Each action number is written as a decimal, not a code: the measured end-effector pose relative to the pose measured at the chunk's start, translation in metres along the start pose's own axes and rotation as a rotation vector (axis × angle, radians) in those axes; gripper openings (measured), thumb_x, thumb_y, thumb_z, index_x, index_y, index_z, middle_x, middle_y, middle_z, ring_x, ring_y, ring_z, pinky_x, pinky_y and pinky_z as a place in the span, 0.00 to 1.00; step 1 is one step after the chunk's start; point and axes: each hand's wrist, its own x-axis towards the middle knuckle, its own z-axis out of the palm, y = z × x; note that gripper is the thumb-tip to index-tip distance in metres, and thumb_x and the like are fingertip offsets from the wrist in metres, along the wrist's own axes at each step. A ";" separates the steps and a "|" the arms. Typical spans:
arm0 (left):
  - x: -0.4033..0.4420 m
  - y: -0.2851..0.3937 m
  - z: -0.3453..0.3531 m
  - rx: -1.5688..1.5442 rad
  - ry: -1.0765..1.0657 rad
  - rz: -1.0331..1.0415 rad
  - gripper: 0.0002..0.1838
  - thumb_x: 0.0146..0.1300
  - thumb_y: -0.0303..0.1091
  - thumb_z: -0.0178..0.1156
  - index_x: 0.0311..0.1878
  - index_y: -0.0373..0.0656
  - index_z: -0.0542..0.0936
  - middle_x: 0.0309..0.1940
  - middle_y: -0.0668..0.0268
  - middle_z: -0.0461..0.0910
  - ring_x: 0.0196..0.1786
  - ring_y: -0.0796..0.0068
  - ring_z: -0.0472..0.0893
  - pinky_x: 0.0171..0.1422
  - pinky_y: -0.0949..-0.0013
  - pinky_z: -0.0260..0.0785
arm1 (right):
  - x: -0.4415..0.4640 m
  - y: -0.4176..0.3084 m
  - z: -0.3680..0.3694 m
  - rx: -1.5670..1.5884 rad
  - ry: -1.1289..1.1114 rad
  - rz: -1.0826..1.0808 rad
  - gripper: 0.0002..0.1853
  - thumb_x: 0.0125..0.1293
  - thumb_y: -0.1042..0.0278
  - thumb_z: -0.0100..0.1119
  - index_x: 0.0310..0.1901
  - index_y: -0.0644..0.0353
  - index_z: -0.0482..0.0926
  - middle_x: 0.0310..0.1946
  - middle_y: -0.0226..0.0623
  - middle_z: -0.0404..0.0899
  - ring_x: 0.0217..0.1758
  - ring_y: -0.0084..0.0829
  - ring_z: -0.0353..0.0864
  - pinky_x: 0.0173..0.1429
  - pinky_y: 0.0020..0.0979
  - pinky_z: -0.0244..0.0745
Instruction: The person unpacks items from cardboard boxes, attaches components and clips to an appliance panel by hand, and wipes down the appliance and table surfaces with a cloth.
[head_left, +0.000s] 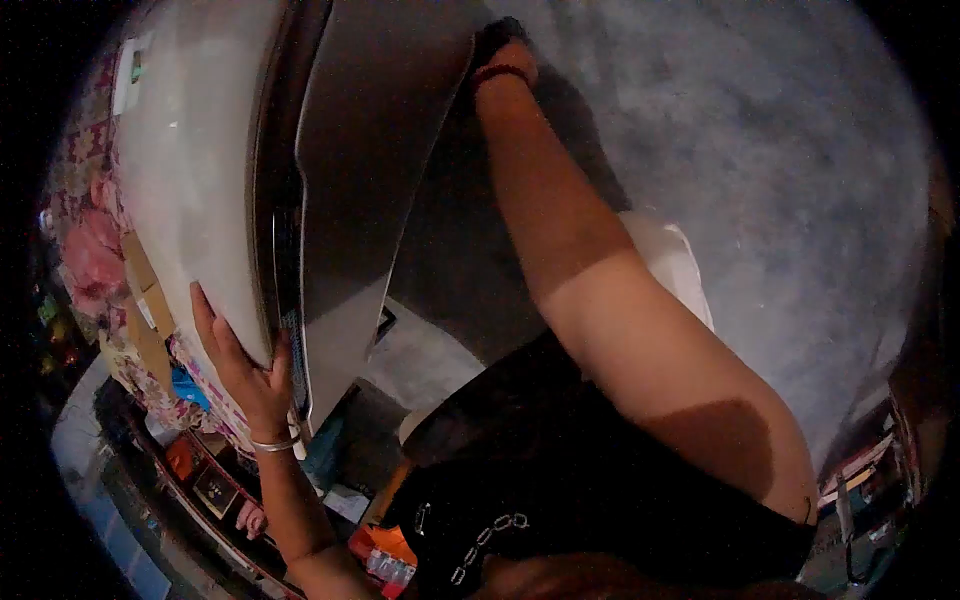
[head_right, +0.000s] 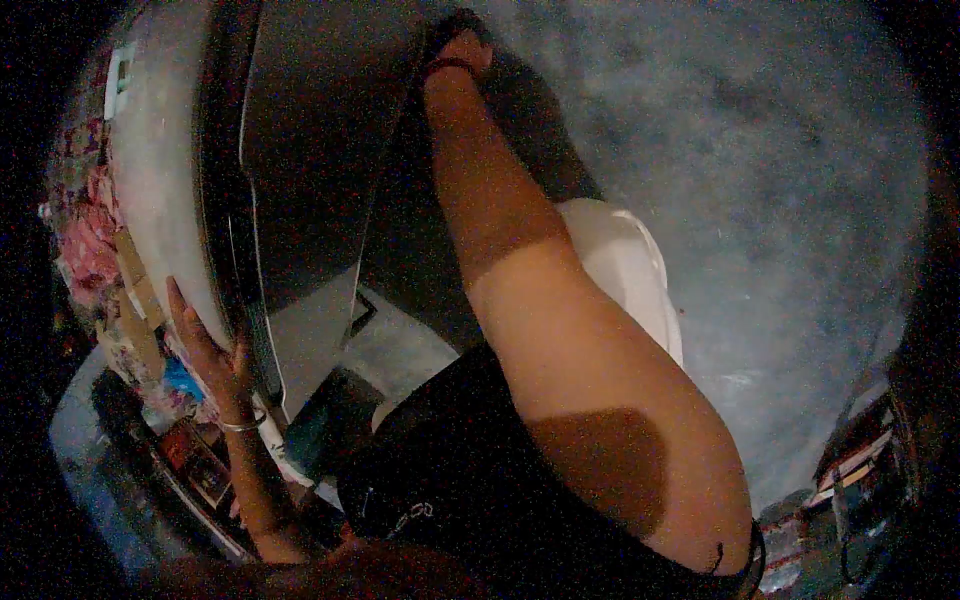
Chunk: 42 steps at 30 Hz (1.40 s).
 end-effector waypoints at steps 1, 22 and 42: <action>0.000 0.000 0.000 0.002 -0.003 -0.010 0.43 0.56 0.36 0.66 0.74 0.54 0.56 0.74 0.47 0.53 0.74 0.43 0.56 0.75 0.52 0.49 | 0.002 -0.004 0.005 0.132 0.053 0.014 0.18 0.64 0.57 0.60 0.50 0.57 0.81 0.47 0.39 0.83 0.49 0.39 0.83 0.53 0.40 0.79; -0.005 -0.003 0.004 -0.051 -0.018 -0.070 0.40 0.57 0.35 0.64 0.72 0.51 0.57 0.75 0.47 0.52 0.75 0.44 0.54 0.76 0.48 0.46 | 0.002 0.016 0.056 0.922 0.448 -0.113 0.20 0.61 0.55 0.61 0.49 0.61 0.82 0.45 0.48 0.83 0.51 0.44 0.82 0.56 0.40 0.74; 0.002 0.000 0.000 0.051 -0.016 0.007 0.37 0.56 0.33 0.64 0.68 0.41 0.60 0.74 0.45 0.53 0.74 0.43 0.56 0.76 0.51 0.48 | -0.035 0.019 0.034 1.052 0.335 -0.325 0.23 0.60 0.54 0.63 0.50 0.64 0.80 0.45 0.49 0.82 0.50 0.44 0.81 0.55 0.40 0.74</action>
